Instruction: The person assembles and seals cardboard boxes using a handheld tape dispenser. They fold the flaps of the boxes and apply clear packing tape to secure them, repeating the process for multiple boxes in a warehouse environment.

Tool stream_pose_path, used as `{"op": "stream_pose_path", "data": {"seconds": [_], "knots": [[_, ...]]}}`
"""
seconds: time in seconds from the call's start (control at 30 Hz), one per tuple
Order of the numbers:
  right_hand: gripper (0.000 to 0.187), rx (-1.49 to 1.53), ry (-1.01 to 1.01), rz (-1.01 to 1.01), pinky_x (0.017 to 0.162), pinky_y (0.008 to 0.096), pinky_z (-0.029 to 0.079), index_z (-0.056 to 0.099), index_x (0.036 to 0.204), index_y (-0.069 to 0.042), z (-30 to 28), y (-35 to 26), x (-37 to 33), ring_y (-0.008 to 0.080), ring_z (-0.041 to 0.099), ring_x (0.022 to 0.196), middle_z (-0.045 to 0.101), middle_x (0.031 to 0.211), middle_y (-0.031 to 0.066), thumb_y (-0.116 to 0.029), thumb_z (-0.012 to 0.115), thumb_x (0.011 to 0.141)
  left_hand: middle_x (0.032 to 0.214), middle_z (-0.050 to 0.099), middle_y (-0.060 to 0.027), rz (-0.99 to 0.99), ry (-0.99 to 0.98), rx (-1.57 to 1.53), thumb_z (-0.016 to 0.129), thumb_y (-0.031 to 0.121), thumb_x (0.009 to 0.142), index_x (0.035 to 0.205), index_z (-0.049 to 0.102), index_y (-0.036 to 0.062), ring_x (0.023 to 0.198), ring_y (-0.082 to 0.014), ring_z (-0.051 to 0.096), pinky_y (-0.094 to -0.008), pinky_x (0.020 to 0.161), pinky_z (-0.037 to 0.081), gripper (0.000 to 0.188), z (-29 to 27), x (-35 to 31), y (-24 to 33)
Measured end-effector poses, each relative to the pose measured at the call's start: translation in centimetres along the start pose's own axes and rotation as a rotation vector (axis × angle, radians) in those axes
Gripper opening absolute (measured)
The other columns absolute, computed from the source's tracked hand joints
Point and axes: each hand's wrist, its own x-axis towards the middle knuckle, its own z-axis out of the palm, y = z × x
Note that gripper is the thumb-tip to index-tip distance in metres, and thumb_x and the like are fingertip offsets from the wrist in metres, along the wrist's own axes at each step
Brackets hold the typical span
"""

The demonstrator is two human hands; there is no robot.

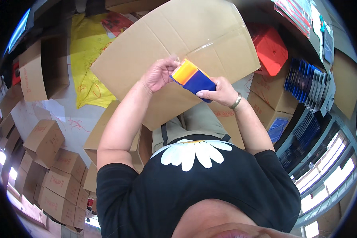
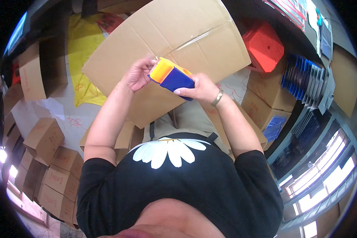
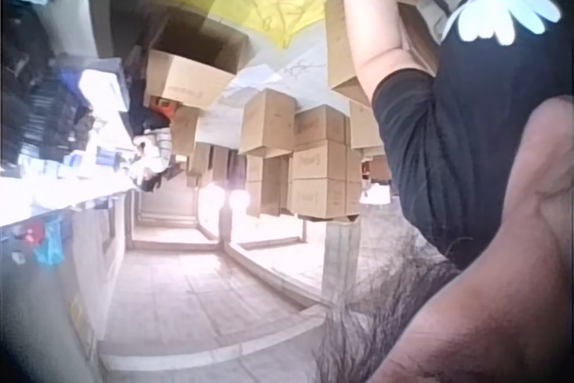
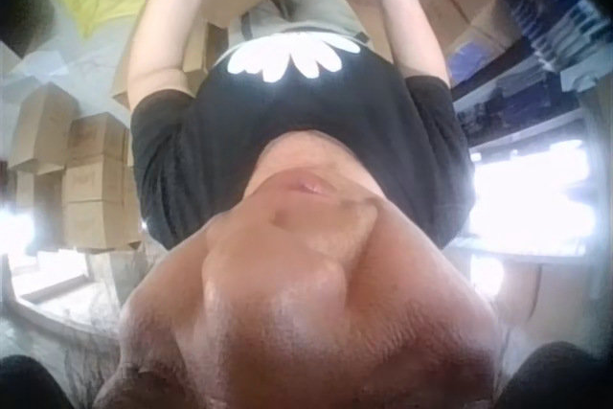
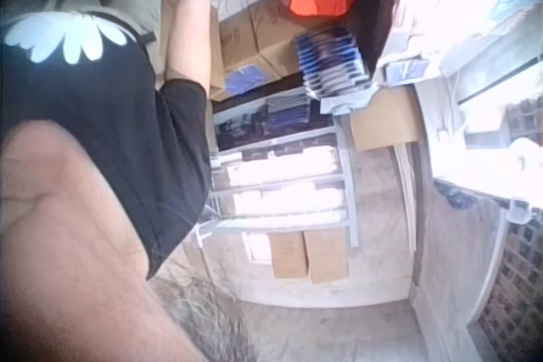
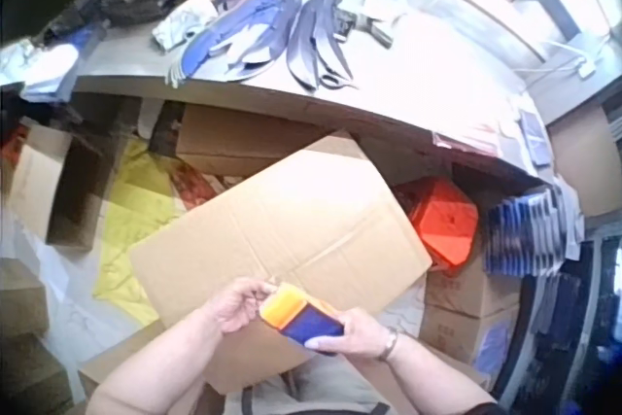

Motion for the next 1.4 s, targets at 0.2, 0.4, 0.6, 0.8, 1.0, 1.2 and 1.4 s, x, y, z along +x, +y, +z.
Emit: {"op": "stream_pose_path", "data": {"seconds": [0.2,0.4,0.6,0.8,1.0,1.2,1.4], "knots": [[0.035,0.149,0.039,-0.019,0.067,0.0239,0.049,0.065,0.103,0.001,1.1,-1.0,1.1,0.0072,0.057,0.073,0.064,0.082,0.0013,-0.027,0.071,0.082,0.078,0.067,-0.0081,0.122,0.274,0.588,0.061,0.015,0.087,0.084,0.068,-0.0009,0.071,-0.0123,0.063,-0.0276,0.070,0.052,0.017,0.4,0.7,3.5],[0.036,0.211,0.086,-0.035,0.067,0.0242,0.049,0.066,0.101,0.001,0.2,-1.4,1.2,0.0080,0.060,0.072,0.065,0.082,0.0024,-0.030,0.068,0.084,0.076,0.065,-0.0028,0.406,0.614,0.850,0.064,0.027,0.088,0.092,0.067,0.0020,0.068,-0.0093,0.059,-0.0232,0.066,0.049,0.026,-4.1,1.1,15.3],[0.038,0.240,0.184,-0.083,0.058,0.0256,0.050,0.066,0.087,0.001,0.8,-3.4,7.2,0.0103,0.060,0.063,0.064,0.073,0.0041,-0.035,0.071,0.081,0.079,0.065,-0.0016,0.449,0.549,0.923,0.063,0.027,0.089,0.097,0.067,0.0006,0.073,-0.0087,0.058,-0.0226,0.073,0.046,0.028,-6.7,5.4,21.9],[0.038,0.345,0.228,-0.080,0.051,0.0259,0.049,0.065,0.080,0.001,0.9,-3.7,11.0,0.0123,0.059,0.054,0.062,0.065,0.0054,-0.036,0.072,0.079,0.077,0.063,0.0014,0.456,0.537,1.143,0.061,0.025,0.089,0.093,0.068,0.0036,0.072,-0.0094,0.054,-0.0237,0.070,0.044,0.023,-9.6,10.3,24.8],[0.038,0.381,0.222,-0.048,0.051,0.0258,0.050,0.065,0.079,0.001,0.5,-3.4,12.5,0.0120,0.060,0.054,0.063,0.066,0.0058,-0.036,0.073,0.079,0.070,0.061,0.0021,0.403,0.608,1.059,0.060,0.030,0.089,0.086,0.068,0.0099,0.062,-0.0098,0.049,-0.0311,0.054,0.040,0.022,-11.6,12.4,24.0],[0.036,0.369,0.238,-0.030,0.054,0.0258,0.050,0.068,0.083,0.001,0.4,-3.6,13.0,0.0113,0.061,0.058,0.066,0.070,0.0061,-0.035,0.073,0.079,0.074,0.067,-0.0058,0.140,0.546,1.007,0.072,0.021,0.078,0.081,0.072,0.0026,0.059,-0.0158,0.061,-0.0330,0.056,0.050,0.019,-15.5,16.2,19.0],[0.037,0.296,0.254,-0.017,0.062,0.0271,0.051,0.069,0.086,0.002,0.5,-3.9,13.7,0.0112,0.063,0.065,0.068,0.075,0.0068,-0.034,0.072,0.079,0.104,0.067,-0.0115,-0.129,0.777,1.911,0.069,0.030,0.079,0.111,0.066,0.0069,0.094,-0.0215,0.062,-0.0366,0.082,0.048,0.040,-15.6,13.9,19.8]]}}
